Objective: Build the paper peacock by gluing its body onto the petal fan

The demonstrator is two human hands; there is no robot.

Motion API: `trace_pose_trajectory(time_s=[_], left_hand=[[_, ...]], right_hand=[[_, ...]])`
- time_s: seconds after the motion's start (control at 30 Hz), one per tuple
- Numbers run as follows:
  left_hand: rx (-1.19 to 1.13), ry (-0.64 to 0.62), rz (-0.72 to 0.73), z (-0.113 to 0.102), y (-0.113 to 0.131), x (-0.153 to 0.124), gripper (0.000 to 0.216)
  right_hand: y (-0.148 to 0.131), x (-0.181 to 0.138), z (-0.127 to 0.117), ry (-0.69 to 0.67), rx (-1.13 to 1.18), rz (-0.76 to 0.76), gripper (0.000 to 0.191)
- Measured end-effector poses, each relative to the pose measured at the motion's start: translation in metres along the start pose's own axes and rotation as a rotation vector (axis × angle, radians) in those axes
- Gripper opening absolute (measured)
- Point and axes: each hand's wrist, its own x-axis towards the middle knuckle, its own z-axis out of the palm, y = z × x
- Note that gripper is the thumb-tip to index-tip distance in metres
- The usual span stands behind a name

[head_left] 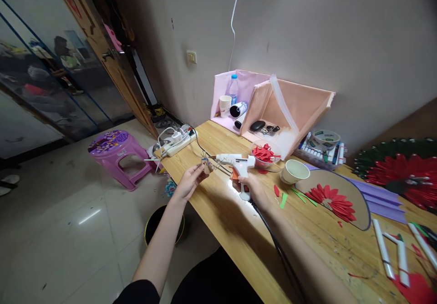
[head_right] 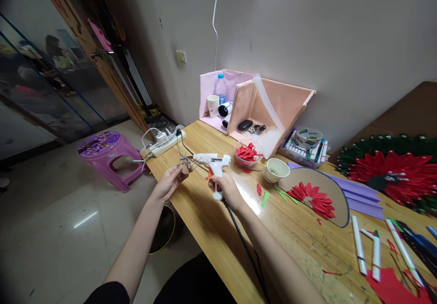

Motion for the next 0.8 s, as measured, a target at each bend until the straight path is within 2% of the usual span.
trace_pose_trajectory(time_s=[0.23,0.43,0.57,0.67,0.8], left_hand=[[0.035,0.059,-0.057,-0.002,0.003,0.003,0.033],[0.073,0.129,-0.067,-0.006,0.006,0.004,0.037],[0.105,0.254,-0.008,-0.013,0.012,0.002,0.037],[0.123,0.333,0.067,-0.014,0.019,-0.003,0.038],[0.224,0.367,0.172,-0.004,0.025,-0.011,0.039]], right_hand=[[0.007,-0.001,0.004,0.008,0.068,0.017,0.027],[0.025,0.007,0.002,0.097,-0.167,-0.038,0.031],[0.052,0.035,0.01,0.229,-0.302,-0.073,0.033],[0.071,0.063,0.031,0.319,-0.442,-0.062,0.031],[0.08,0.1,0.063,0.424,-0.623,0.024,0.027]])
